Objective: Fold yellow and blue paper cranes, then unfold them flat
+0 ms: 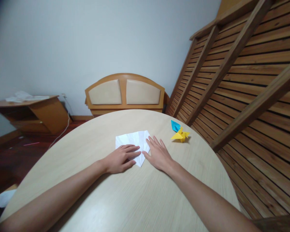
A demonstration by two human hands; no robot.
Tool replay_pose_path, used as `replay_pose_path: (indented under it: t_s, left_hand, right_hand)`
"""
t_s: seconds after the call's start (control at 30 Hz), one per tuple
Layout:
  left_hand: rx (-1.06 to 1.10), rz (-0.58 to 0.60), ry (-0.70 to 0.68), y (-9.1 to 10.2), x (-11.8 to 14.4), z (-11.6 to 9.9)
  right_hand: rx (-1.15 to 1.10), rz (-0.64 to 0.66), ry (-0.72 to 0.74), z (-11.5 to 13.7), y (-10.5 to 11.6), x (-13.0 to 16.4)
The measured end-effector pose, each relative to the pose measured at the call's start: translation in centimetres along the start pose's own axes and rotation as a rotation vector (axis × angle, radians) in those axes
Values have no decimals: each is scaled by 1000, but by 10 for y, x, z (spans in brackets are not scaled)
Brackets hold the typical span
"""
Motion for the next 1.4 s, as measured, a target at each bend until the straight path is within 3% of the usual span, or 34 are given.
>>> replay_pose_path:
  t_s: [0.1,0.23,0.47,0.8,1.1,1.23,1.4]
  left_hand:
    - [7,-12,2,1,0,-1]
    - [2,-4,7,1,0,0]
    - [-14,1,-15,1,0,1]
    - [15,3,-33,5,0,-2]
    - [24,3,-38,6,0,-3]
    - [16,-1,-31,5,0,-2]
    - [14,-16,-9,5,0,-3]
  right_hand:
    - [-29,53,47,9,-2,3]
    - [-27,119,-5,7,-6,3]
    - [-18,37,-138,-11,-4,-3]
    - [-11,-52,-80,-5,0,-5]
    - [11,-123,-158,-26,-1,-14]
    - [15,-169,-66,-16,7,-10]
    - [-52,-45,183,13,6,-1]
Point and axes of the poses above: each hand's wrist, its own x-axis away from the middle knuckle, its own y-axis out of the back of the hand, z = x × y, the point moved 5 cm from there along -x, towards the middle knuckle, and after that the axes turned 12 degrees about x, right-handed, at the moved point
